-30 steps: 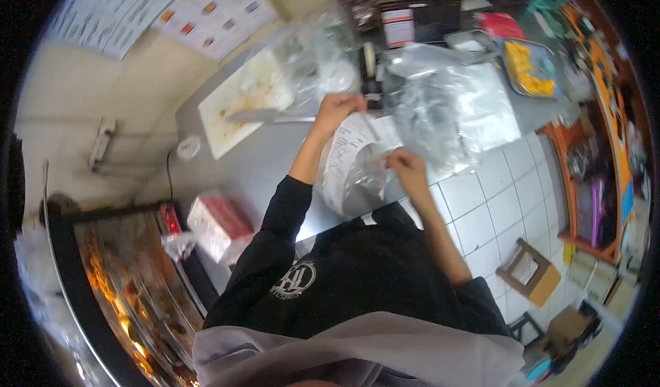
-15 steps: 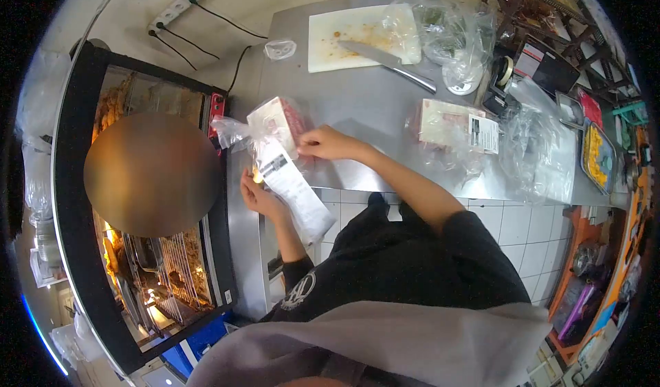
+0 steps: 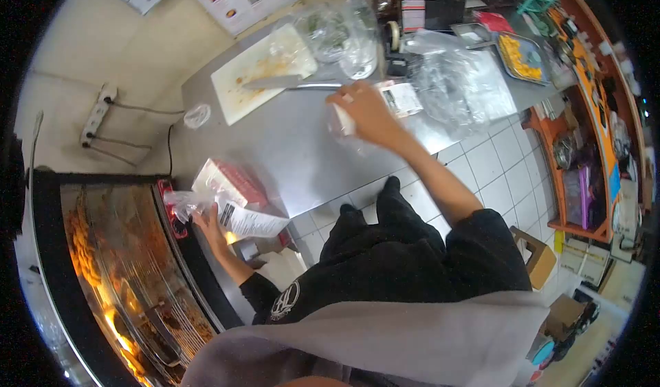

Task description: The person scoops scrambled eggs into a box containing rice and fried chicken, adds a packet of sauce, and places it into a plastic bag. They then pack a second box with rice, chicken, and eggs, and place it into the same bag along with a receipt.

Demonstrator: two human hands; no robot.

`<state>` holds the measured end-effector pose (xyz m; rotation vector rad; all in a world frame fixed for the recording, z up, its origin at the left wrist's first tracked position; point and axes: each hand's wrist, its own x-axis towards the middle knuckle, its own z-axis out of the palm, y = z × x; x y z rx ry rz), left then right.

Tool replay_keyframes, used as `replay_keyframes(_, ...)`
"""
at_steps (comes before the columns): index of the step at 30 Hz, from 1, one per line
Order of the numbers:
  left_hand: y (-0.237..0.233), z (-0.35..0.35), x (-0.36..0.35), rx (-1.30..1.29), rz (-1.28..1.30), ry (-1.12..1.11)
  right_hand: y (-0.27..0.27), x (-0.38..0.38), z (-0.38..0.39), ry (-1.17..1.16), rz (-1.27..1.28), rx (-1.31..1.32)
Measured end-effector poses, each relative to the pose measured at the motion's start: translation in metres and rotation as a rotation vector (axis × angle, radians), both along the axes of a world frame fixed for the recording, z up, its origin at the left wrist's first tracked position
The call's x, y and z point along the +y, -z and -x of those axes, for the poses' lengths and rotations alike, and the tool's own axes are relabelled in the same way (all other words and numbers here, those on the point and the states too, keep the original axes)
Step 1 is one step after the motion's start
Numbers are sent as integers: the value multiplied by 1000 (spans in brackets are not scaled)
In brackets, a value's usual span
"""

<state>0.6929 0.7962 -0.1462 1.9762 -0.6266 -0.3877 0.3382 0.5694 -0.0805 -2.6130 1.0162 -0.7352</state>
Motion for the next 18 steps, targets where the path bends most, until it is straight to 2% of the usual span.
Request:
replay_keyframes(1, 2, -6, -8, 0, 16, 23, -12, -11, 32, 58, 49, 269)
replay_keyframes(3, 19, -26, -27, -330, -295, -37, 34, -32, 65, 75, 17, 414)
replay_keyframes(5, 20, -17, -51, -529, -478, -47, 75, -44, 88, -415, 48, 165)
replay_keyframes(6, 12, -5, -58, -570, -521, -53, 110, -48, 86, -488, 56, 118)
replay_keyframes(7, 6, 10, -67, -606, -538, -57, 145, -49, 74, -369, -236, -144)
replay_keyframes(8, -9, 30, -75, -635, -554, -69, 125, -35, 75, -271, -174, -210)
replay_keyframes(9, -22, 53, -84, -662, -557, -83, 106, -44, 76, -413, -158, 34)
replay_keyframes(10, -34, 82, -96, -682, -546, -99, 120, -44, 75, -425, -17, -435)
replay_keyframes(11, -50, 113, -103, -689, -538, -111, 95, -38, 87, -363, -94, -350)
replay_keyframes(12, -69, 145, -107, -690, -526, -129, 86, -37, 103, -409, -3, -495)
replay_keyframes(13, -84, 173, -111, -684, -519, -132, 69, -28, 113, -356, -117, -589)
replay_keyframes(17, -156, 312, -110, -615, -421, -95, -22, 7, 250, -398, -342, -400)
replay_keyframes(18, -173, 350, -113, -578, -394, -63, -29, 10, 286, -412, -295, -426)
